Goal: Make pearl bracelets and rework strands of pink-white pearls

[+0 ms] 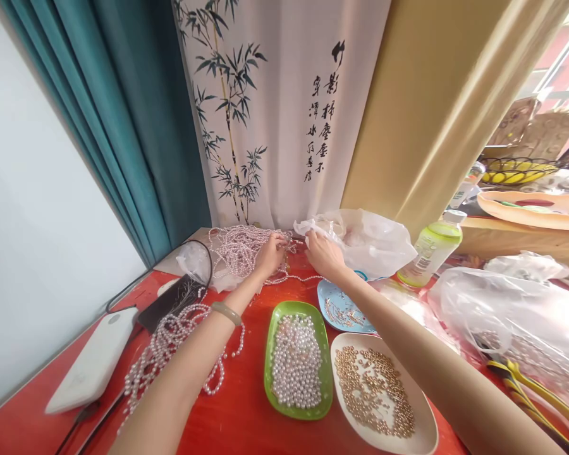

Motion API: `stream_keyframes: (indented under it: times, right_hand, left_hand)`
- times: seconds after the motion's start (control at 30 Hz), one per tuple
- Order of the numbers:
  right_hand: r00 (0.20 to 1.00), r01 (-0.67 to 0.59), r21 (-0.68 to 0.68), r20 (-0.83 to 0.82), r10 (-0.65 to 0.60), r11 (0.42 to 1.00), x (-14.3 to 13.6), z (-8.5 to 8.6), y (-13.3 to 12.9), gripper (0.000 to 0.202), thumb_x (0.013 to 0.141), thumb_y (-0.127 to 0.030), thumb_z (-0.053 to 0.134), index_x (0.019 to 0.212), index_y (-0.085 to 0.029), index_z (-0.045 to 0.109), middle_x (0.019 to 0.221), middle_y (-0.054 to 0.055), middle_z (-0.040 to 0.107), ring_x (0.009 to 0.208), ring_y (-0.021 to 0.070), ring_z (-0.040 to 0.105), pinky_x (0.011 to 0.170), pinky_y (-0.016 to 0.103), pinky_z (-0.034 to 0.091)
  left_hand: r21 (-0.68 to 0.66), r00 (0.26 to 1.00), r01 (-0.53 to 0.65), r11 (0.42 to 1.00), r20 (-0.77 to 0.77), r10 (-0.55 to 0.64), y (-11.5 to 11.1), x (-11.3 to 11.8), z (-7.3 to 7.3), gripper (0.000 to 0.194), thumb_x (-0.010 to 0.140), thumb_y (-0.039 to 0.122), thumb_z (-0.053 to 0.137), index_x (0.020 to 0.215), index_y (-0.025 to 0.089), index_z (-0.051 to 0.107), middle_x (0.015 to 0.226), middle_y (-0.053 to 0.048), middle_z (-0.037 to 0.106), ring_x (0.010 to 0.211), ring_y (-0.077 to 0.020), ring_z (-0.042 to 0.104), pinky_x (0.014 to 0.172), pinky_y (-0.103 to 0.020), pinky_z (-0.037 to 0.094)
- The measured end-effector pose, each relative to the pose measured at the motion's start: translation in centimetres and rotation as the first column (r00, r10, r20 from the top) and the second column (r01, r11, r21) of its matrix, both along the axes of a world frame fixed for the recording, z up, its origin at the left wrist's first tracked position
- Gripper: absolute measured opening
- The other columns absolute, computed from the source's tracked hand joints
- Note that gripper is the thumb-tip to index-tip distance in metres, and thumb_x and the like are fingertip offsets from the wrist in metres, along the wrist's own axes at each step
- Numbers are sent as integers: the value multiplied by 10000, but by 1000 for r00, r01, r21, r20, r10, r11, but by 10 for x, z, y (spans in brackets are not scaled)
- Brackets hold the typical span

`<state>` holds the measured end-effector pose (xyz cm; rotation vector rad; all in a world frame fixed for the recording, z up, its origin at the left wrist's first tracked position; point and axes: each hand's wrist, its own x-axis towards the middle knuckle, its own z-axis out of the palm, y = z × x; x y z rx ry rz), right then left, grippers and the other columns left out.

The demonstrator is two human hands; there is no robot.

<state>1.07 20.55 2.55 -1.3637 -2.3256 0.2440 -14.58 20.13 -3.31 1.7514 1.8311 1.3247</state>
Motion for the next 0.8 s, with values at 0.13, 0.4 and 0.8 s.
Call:
stream_keyframes:
  times: [0.13, 0.4, 0.8]
  right_hand:
    - [998, -15, 22, 56, 14, 1000, 1, -3, 6, 187, 804, -241, 432, 871, -167, 591, 1006, 147, 569, 1019, 292, 475, 765, 352, 377]
    - [998, -56, -47, 5, 56, 997, -11, 2, 29, 291, 874, -272, 307, 862, -197, 589, 808, 37, 634, 756, 171, 565, 676, 267, 401]
    - [996, -85, -67, -19, 84, 994, -54, -18, -3, 247, 804, -386, 449, 831, -185, 591, 886, 76, 629, 793, 205, 569, 655, 273, 396]
  left_hand:
    - [27, 993, 108, 994, 53, -110, 2, -22, 6, 227, 752, 87, 472, 949, 200, 470, 996, -35, 645, 933, -165, 584, 806, -297, 394]
    - [26, 972, 190, 981, 139, -192, 10, -56, 27, 117, 749, 162, 523, 863, 185, 504, 875, -34, 663, 847, -163, 594, 766, -282, 396]
    - [19, 882, 199, 980, 432, -187, 12, -43, 31, 154, 695, 231, 594, 799, 142, 522, 755, -51, 648, 745, -156, 594, 704, -276, 419]
